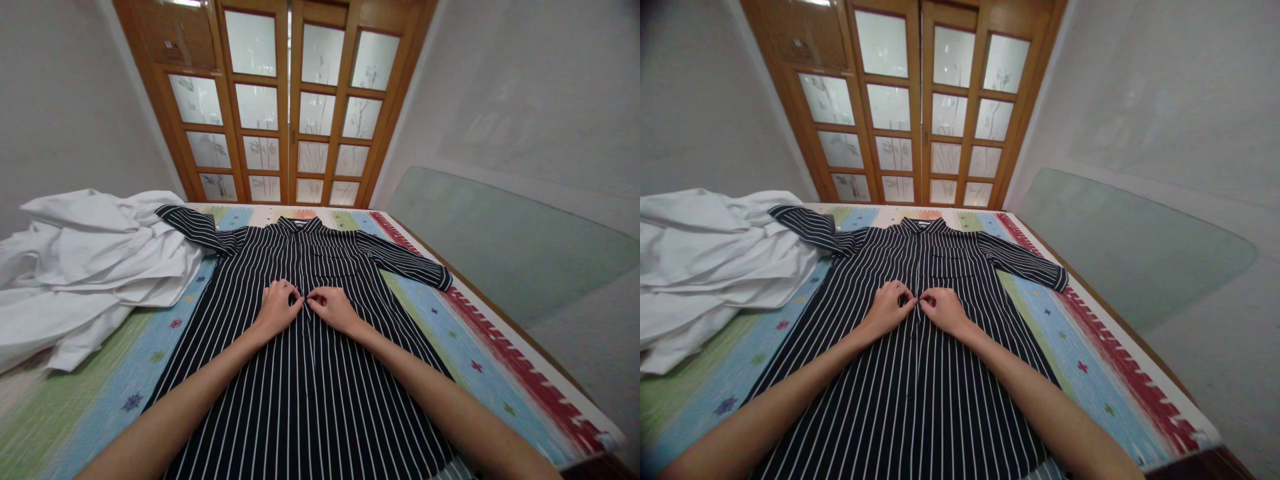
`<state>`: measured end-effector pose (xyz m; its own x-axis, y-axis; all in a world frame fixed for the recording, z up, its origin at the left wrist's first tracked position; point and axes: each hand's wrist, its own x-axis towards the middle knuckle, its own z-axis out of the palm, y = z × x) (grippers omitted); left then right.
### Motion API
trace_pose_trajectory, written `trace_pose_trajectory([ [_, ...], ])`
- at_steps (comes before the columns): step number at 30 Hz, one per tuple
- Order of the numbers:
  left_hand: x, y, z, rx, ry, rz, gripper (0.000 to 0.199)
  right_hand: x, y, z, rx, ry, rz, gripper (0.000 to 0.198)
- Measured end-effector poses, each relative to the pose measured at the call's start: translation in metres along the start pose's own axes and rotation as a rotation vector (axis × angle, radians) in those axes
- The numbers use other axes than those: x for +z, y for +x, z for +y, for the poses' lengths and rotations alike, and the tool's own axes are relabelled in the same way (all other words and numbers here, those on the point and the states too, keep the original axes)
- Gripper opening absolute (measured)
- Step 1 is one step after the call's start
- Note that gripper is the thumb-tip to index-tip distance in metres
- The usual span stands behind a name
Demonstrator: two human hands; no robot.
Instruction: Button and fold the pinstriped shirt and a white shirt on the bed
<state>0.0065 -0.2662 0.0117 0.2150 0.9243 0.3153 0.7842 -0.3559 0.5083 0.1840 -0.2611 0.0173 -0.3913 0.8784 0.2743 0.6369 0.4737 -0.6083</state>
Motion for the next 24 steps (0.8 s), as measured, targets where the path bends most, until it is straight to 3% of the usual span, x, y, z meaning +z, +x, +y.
trace_pose_trajectory([
  [5,0.002,-0.002,-0.003,0.036,0.032,0.000,0.011,0.000,-0.006,-0.006,-0.077,-0.256,-0.028,0.021],
  [13,-0.011,-0.019,0.005,0.090,0.020,-0.063,0.010,-0.011,-0.012,-0.011,-0.047,-0.042,-0.084,0.026],
  [19,-0.023,-0.046,0.019,0.144,-0.029,-0.163,0.011,-0.015,-0.033,-0.029,-0.083,-0.045,-0.284,0.018],
  [22,-0.026,-0.051,0.021,0.145,-0.089,-0.231,0.012,-0.015,-0.037,-0.032,-0.033,-0.099,-0.267,0.009],
  [24,-0.027,-0.051,0.021,0.145,-0.117,-0.251,0.014,-0.016,-0.037,-0.032,0.016,-0.099,-0.234,0.014],
])
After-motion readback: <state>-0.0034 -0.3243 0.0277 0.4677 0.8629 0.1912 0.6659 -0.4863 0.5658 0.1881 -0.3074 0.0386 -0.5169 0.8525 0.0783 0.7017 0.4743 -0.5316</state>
